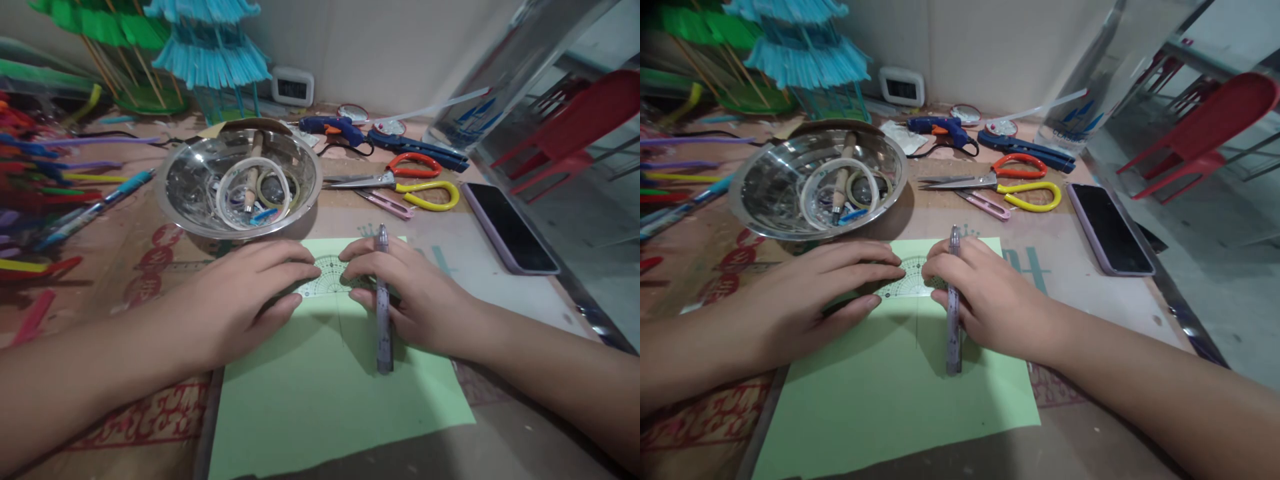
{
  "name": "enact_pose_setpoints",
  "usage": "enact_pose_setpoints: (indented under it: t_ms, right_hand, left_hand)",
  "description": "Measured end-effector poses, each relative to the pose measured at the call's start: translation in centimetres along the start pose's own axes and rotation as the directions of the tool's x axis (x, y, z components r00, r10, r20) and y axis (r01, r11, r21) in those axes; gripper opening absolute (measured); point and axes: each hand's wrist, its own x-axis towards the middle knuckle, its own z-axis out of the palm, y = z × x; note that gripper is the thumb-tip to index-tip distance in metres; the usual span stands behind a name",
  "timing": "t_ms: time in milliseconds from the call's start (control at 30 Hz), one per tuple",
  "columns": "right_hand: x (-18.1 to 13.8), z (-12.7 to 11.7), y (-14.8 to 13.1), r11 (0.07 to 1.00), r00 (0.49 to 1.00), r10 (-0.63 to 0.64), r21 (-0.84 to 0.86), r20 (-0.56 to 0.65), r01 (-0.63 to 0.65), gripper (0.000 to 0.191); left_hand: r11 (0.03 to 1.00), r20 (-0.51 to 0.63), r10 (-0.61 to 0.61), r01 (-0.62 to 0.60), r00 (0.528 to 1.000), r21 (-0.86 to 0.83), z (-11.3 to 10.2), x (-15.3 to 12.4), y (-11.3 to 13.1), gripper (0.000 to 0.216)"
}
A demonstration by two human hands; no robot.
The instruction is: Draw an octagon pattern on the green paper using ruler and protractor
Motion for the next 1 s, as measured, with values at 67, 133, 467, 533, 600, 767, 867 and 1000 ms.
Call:
enact_pose_setpoints:
  t_ms: [67,133,467,533,600,767,867,1000]
  right_hand:
    - [0.03,-0.03,-0.03,1.000,1.000,0.003,0.000,0.001,-0.003,0.012]
    - [0.06,-0.07,-0.05,1.000,1.000,0.005,0.000,0.002,-0.005,0.013]
    - [0.06,-0.09,-0.02,1.000,1.000,0.011,0.003,0.005,-0.011,0.014]
    - [0.05,-0.09,-0.01,1.000,1.000,0.014,0.003,0.006,-0.014,0.014]
    - [0.05,-0.09,-0.02,1.000,1.000,0.015,0.004,0.005,-0.015,0.013]
    - [0.04,-0.05,-0.03,1.000,1.000,-0.004,-0.003,-0.001,0.004,0.012]
    - [0.02,-0.02,-0.02,1.000,1.000,-0.007,-0.009,-0.004,0.007,0.010]
    - [-0.02,-0.04,-0.01,1.000,1.000,-0.009,-0.006,-0.005,0.009,0.010]
  left_hand:
    - [1.000,-0.005,0.007,-0.007,1.000,0.003,0.02,-0.01,0.01,0.029]
    - [1.000,-0.006,0.010,-0.010,1.000,0.007,0.02,-0.01,0.04,0.029]
    - [1.000,-0.003,0.018,-0.018,1.000,0.025,-0.10,0.17,0.29,0.030]
    - [1.000,0.001,0.003,-0.003,1.000,0.018,-0.09,0.15,0.30,0.030]
    - [1.000,0.006,-0.008,0.008,1.000,0.013,-0.13,0.11,0.33,0.031]
    - [0.999,-0.018,-0.003,0.004,1.000,0.053,-0.22,0.04,0.52,0.032]
    - [0.996,-0.022,0.029,-0.027,0.999,0.089,-0.23,0.02,0.66,0.035]
    - [0.982,0.015,0.071,-0.072,0.997,0.172,-0.43,-0.28,0.97,0.034]
